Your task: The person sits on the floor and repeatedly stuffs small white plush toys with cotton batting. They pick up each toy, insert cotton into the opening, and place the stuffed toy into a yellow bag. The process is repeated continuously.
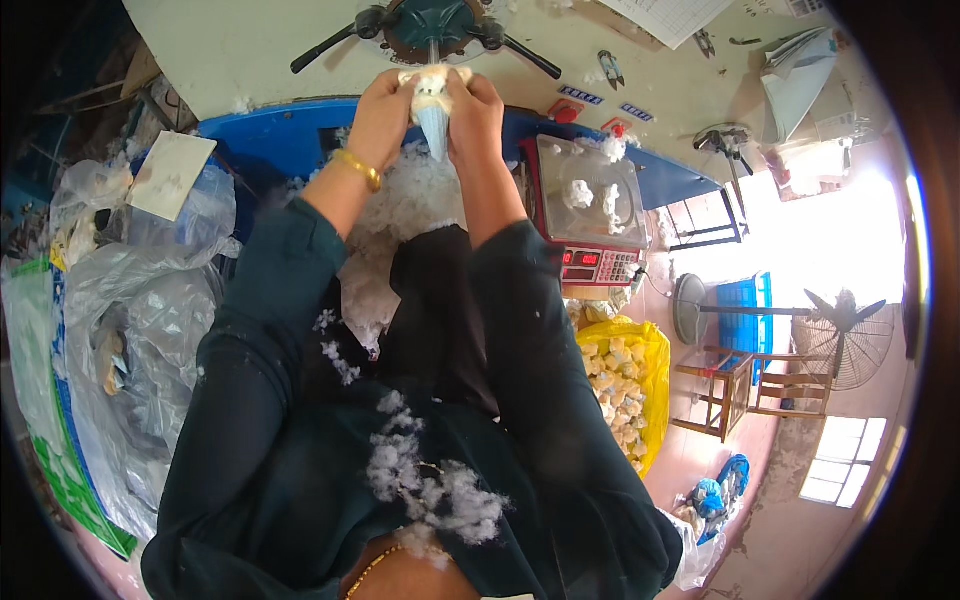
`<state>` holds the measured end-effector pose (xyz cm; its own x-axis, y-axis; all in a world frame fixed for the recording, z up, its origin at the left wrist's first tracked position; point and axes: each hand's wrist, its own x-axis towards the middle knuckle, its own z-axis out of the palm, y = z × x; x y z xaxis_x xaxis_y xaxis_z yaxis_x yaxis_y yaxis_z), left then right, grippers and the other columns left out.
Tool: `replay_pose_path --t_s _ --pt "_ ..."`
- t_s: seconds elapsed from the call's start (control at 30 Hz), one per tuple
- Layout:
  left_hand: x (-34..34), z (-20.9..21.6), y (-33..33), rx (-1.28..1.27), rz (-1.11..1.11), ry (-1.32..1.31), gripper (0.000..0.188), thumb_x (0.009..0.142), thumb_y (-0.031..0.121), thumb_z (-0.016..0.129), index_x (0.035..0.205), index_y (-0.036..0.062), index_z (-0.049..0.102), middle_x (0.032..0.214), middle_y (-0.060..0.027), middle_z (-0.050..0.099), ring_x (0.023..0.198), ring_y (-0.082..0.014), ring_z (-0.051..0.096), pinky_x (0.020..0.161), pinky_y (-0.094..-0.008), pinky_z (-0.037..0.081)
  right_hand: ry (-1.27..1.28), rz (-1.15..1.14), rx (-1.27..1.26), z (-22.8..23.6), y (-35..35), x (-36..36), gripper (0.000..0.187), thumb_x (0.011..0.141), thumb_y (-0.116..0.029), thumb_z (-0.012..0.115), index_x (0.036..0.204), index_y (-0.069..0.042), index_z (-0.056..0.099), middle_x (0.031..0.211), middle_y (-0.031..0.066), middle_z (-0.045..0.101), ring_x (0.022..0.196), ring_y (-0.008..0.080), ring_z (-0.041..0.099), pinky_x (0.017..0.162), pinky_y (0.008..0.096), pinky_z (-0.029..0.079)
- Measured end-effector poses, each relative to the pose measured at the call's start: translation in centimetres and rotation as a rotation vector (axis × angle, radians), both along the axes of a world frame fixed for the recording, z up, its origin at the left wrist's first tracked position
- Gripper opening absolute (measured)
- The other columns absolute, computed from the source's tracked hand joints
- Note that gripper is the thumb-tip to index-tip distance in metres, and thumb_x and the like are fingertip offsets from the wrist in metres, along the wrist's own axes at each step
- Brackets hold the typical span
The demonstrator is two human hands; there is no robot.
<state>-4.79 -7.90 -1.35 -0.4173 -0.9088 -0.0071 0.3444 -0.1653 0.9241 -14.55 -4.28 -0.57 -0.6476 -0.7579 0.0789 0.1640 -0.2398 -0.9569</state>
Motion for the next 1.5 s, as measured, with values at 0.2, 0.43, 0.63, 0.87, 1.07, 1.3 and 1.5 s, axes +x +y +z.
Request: replay_pose_path --t_s 0.2,0.43,0.63,0.87,1.07,1.3,1.5 --pt "1.4 0.2 1.3 -0.100 -0.046 -0.163 0.025 0.097 0.023 0.053 0.098 -0.0012 0.055 0.079 -0.0047 0.059 0.066 -0.0090 0.054 0.050 -0.0221 0.042 0.140 -0.022 0.010 -2.0 1.4 -1.2 0.016 0.091 -0.013 0.062 0.087 0.002 0.058 0.075 0.0035 0.059 0.067 0.0070 0.051 0.058 0.0242 0.042" --pt "2.4 0.8 6.9 -0.748 -0.039 -0.266 0.053 0.095 0.025 0.057 0.141 0.0095 0.035 0.129 -0.0167 0.049 0.116 -0.0288 0.052 0.098 -0.0351 0.041 0.326 -0.011 -0.158 -1.8 5.4 0.3 0.010 0.092 -0.005 0.059 0.085 -0.003 0.052 0.073 -0.0028 0.049 0.066 0.0038 0.043 0.056 0.0215 0.036" --pt "1.5 -0.8 8.0 -0.794 -0.070 -0.224 0.058 0.089 0.009 0.063 0.139 0.0087 0.034 0.132 -0.0167 0.047 0.121 -0.0292 0.049 0.102 -0.0361 0.039 0.111 0.150 -0.196 -1.7 7.2 -0.6 0.007 0.097 -0.011 0.054 0.096 -0.005 0.056 0.086 -0.0013 0.058 0.079 0.0051 0.054 0.070 0.0204 0.045" --pt "5.7 0.3 6.1 -0.570 -0.264 -0.191 0.064 0.090 0.008 0.060 0.144 0.0110 0.025 0.141 -0.0118 0.036 0.126 -0.0231 0.042 0.106 -0.0343 0.035 0.501 -0.089 0.043 -1.2 6.9 3.7 0.028 0.102 -0.028 0.040 0.107 0.000 0.045 0.090 0.0108 0.056 0.078 0.0226 0.056 0.073 0.0335 0.046" --pt "4.6 1.8 8.0 -0.607 -0.281 -0.325 0.064 0.088 -0.003 0.054 0.143 0.0127 0.026 0.127 -0.0152 0.049 0.104 -0.0234 0.057 0.086 -0.0336 0.048 0.179 0.106 -0.057 -0.7 7.4 2.0 0.042 0.101 -0.043 0.040 0.107 -0.003 0.051 0.092 0.0051 0.057 0.077 0.0106 0.055 0.063 0.0235 0.046" --pt "3.4 0.5 8.6 -0.726 -0.224 -0.396 0.062 0.085 -0.005 0.053 0.141 0.0115 0.032 0.132 -0.0152 0.048 0.102 -0.0253 0.059 0.082 -0.0329 0.050 0.684 0.185 0.070 0.1 9.9 -0.3 0.048 0.089 -0.034 0.063 0.123 -0.004 0.050 0.108 0.0145 0.059 0.089 0.0241 0.061 0.073 0.0322 0.051" --pt "4.9 0.5 5.7 -0.654 -0.284 -0.243 0.061 0.085 -0.002 0.052 0.141 0.0131 0.032 0.136 -0.0128 0.044 0.108 -0.0220 0.054 0.080 -0.0289 0.050 1.048 -0.022 0.201 1.3 8.4 3.6 0.062 0.082 -0.037 0.068 0.128 -0.003 0.043 0.111 0.0233 0.053 0.097 0.0409 0.058 0.080 0.0440 0.050"
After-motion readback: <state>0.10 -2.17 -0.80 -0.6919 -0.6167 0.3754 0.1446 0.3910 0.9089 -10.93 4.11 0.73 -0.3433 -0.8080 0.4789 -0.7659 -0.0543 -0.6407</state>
